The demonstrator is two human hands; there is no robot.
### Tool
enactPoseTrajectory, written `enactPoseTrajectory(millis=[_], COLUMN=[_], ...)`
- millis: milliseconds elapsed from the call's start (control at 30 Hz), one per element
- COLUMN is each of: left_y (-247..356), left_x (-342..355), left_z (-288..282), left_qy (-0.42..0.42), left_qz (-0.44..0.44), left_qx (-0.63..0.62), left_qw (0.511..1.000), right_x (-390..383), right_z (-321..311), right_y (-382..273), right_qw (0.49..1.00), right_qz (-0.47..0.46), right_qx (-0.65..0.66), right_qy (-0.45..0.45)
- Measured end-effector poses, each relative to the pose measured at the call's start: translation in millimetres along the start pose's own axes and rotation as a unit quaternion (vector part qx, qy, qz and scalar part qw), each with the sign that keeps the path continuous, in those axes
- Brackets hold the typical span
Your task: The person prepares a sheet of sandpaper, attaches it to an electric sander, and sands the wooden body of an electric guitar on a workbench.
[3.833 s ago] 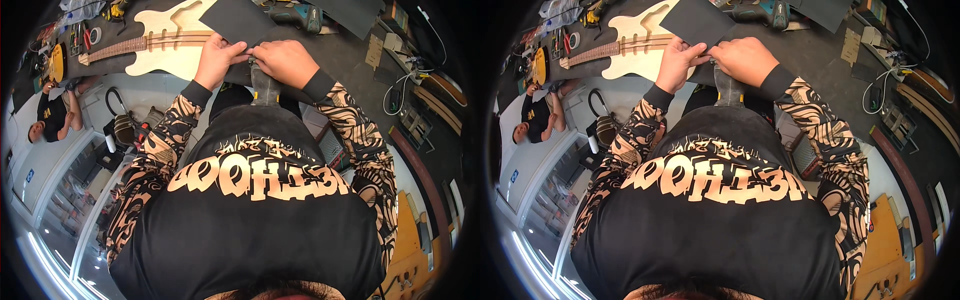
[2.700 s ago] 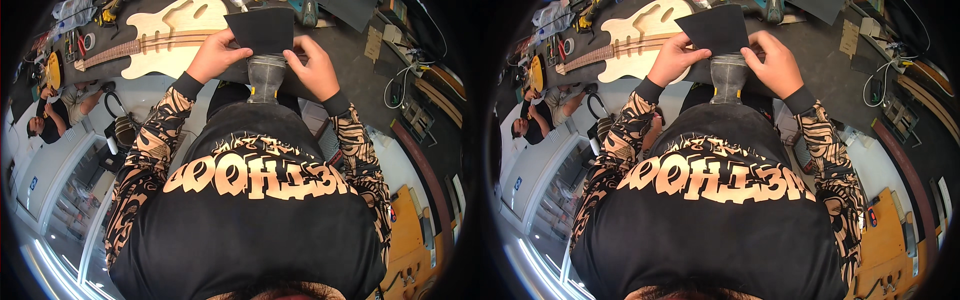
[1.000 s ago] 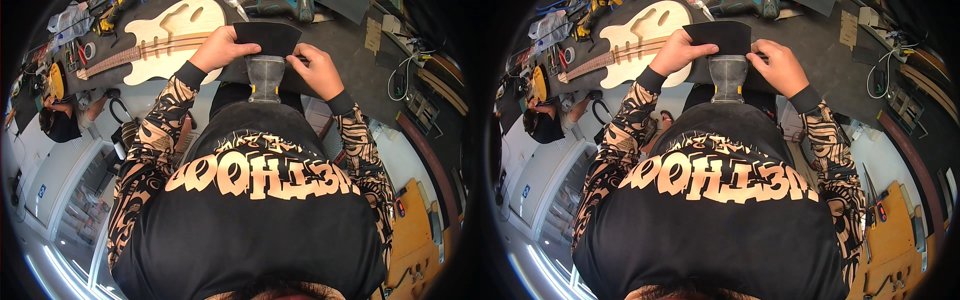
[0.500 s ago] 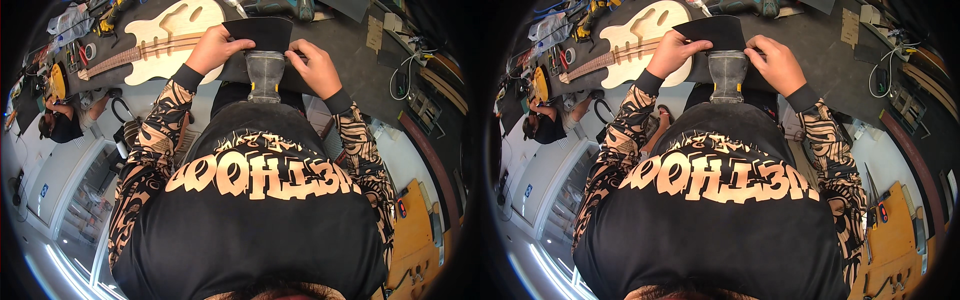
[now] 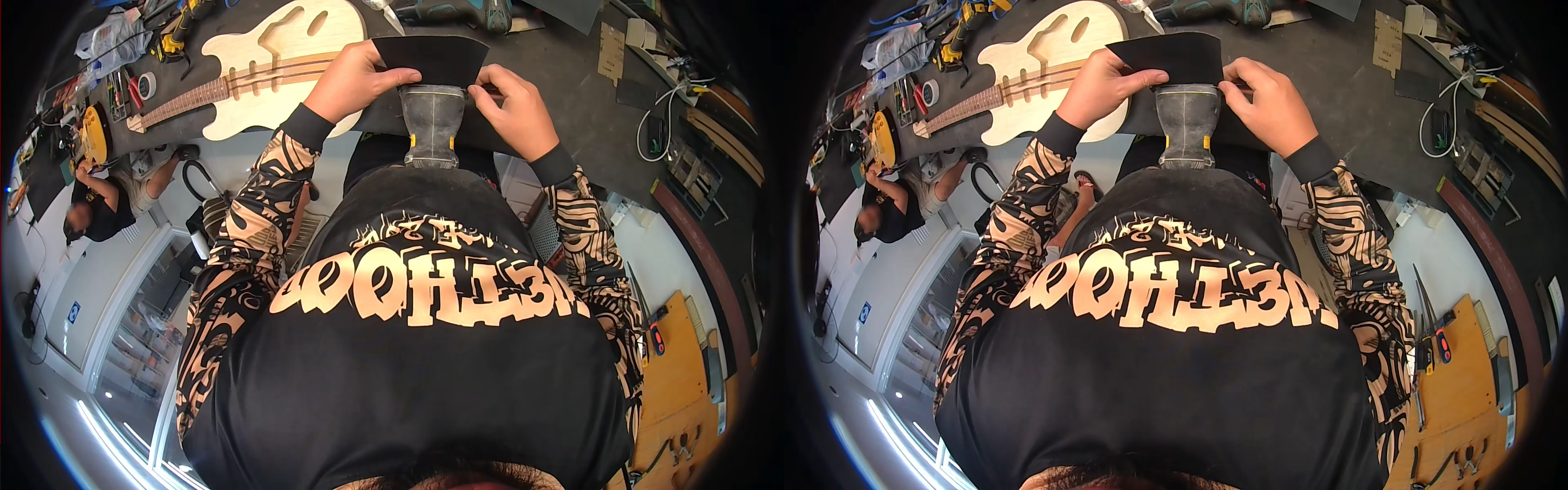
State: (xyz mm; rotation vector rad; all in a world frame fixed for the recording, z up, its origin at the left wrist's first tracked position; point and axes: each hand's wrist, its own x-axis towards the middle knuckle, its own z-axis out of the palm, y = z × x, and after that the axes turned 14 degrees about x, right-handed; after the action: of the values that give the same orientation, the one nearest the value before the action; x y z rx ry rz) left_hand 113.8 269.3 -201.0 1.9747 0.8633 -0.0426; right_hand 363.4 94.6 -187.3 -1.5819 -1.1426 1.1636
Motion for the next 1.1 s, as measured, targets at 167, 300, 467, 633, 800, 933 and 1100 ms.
enactPoseTrajectory(millis=[167,300,467,633,800,933,1100], left_y=[-10,8,4,3,7,13,6], left_x=[2,3,2,0,-6,-8,-8], left_z=[6,-6,-1,1,0,0,4], left_qy=[-0.003,-0.077,-0.043,-0.039,-0.046,-0.033,-0.021], left_qz=[0.014,-0.02,0.01,0.024,0.028,0.034,0.038], left_qx=[-0.009,-0.025,-0.062,-0.065,-0.036,-0.032,-0.036], left_qw=[1.0,0.997,0.997,0.997,0.998,0.998,0.998], right_x=[0,2,2,0,-1,-7,-13], right_z=[-2,-4,-8,-10,-14,-9,5], right_y=[2,5,5,10,14,24,34], right_qw=[1.0,1.0,0.999,0.998,0.993,0.994,0.995], right_qz=[-0.002,0.022,0.043,0.024,0.071,0.045,0.037], right_qx=[-0.027,-0.008,0.01,0.044,0.074,0.098,0.095], right_qy=[-0.007,-0.006,-0.02,-0.031,-0.051,-0.031,-0.017])
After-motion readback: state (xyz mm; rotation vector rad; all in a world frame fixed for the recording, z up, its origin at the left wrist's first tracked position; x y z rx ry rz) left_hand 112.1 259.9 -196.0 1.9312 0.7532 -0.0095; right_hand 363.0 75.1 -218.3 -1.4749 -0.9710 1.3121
